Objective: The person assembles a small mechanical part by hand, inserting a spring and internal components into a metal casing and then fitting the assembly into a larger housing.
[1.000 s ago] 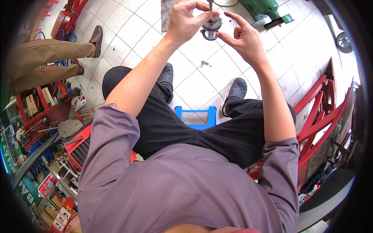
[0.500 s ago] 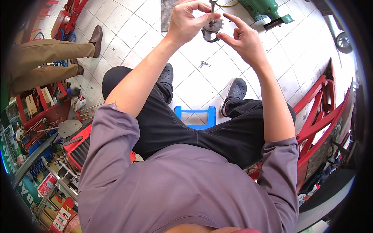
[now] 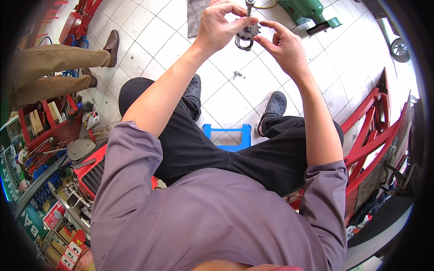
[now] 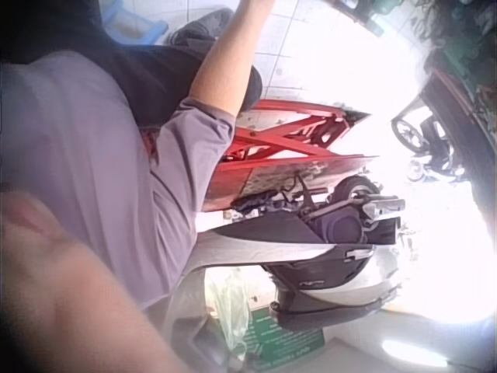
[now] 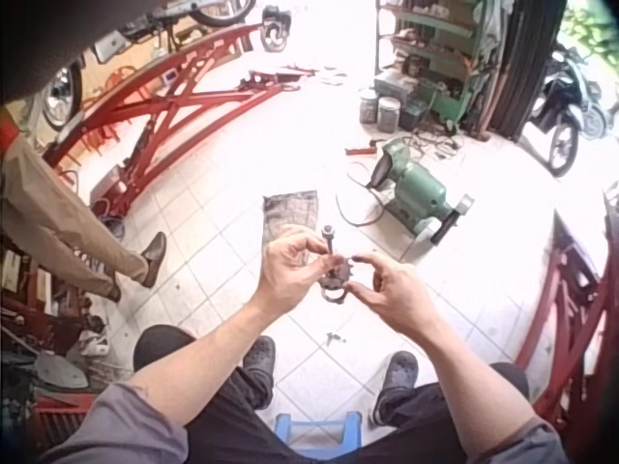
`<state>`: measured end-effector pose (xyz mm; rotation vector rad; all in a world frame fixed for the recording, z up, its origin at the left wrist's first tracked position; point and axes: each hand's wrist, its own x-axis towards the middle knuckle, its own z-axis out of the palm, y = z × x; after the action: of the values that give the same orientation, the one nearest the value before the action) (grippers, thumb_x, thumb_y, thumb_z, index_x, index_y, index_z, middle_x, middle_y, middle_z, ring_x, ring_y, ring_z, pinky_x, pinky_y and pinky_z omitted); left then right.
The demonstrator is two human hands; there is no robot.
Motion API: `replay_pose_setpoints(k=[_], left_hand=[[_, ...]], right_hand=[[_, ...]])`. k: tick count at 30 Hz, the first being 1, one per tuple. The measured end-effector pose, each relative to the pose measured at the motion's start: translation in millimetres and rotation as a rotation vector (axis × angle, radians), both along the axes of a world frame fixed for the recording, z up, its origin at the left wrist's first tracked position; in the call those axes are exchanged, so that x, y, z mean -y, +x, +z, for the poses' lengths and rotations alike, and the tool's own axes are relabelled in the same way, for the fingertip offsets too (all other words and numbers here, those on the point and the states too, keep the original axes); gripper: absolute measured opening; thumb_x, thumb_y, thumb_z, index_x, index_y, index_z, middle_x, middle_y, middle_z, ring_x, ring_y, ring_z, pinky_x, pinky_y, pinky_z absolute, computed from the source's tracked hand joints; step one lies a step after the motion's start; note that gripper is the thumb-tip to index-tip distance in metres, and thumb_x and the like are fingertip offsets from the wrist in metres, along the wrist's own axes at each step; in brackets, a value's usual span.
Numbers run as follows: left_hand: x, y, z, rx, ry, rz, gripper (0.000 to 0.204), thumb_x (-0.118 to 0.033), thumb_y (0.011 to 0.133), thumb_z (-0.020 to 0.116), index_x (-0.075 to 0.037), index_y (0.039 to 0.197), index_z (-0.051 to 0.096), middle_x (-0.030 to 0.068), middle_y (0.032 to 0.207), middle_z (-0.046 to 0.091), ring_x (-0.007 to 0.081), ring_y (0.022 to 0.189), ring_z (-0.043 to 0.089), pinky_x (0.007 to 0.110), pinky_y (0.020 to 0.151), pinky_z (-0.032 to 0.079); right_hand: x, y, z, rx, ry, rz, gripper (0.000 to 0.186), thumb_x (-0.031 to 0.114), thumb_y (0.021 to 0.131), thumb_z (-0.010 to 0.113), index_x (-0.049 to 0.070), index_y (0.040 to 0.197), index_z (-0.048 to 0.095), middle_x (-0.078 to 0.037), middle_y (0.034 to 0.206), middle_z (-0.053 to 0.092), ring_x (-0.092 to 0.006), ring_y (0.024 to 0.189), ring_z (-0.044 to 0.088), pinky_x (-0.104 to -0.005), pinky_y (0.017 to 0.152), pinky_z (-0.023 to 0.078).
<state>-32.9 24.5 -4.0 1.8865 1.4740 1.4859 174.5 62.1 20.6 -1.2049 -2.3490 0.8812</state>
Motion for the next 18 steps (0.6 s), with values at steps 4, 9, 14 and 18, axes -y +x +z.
replay_pose_setpoints(k=[4,9,14,18], left_hand=[[0.9,2.0,1.9,0.059,-0.036,0.001,0.012,-0.018,0.081,0.080,-0.007,0.083,0.076,0.0018,0.082,0.067,0.0110,0.085,0.059,0.026,0.074,0.049],[1.8,4.2,3.1,-0.042,0.005,0.110,0.015,-0.020,0.080,0.080,-0.006,0.080,0.074,0.0007,0.082,0.066,0.0101,0.084,0.059,0.025,0.072,0.049],[3.3,7.4,13.1,0.141,-0.076,0.173,0.016,-0.011,0.078,0.080,-0.002,0.076,0.067,0.0051,0.079,0.063,0.0128,0.076,0.059,0.026,0.068,0.047],[0.3,8.2,8.0,0.365,-0.146,0.103,0.018,-0.005,0.077,0.080,0.002,0.080,0.064,0.0065,0.080,0.061,0.0126,0.075,0.062,0.026,0.065,0.051]], right_hand=[[-1.6,0.5,-2.9,0.002,-0.001,-0.002,0.046,0.046,0.086,0.070,0.015,0.120,0.066,-0.003,0.058,0.052,-0.0123,0.052,0.051,-0.0308,0.050,0.040],[1.7,1.1,4.1,-0.181,-0.457,0.158,0.038,0.043,0.084,0.073,0.005,0.091,0.073,0.003,0.057,0.051,-0.0070,0.051,0.045,-0.0282,0.046,0.033],[22.9,-7.0,29.7,-0.234,-0.896,0.535,0.034,0.034,0.086,0.073,0.004,0.072,0.069,0.005,0.056,0.051,-0.0021,0.049,0.039,-0.0222,0.045,0.026],[15.3,-3.4,14.5,-0.356,-0.619,0.207,0.037,0.039,0.087,0.072,0.003,0.082,0.068,0.006,0.061,0.051,-0.0034,0.058,0.042,-0.0237,0.052,0.031]])
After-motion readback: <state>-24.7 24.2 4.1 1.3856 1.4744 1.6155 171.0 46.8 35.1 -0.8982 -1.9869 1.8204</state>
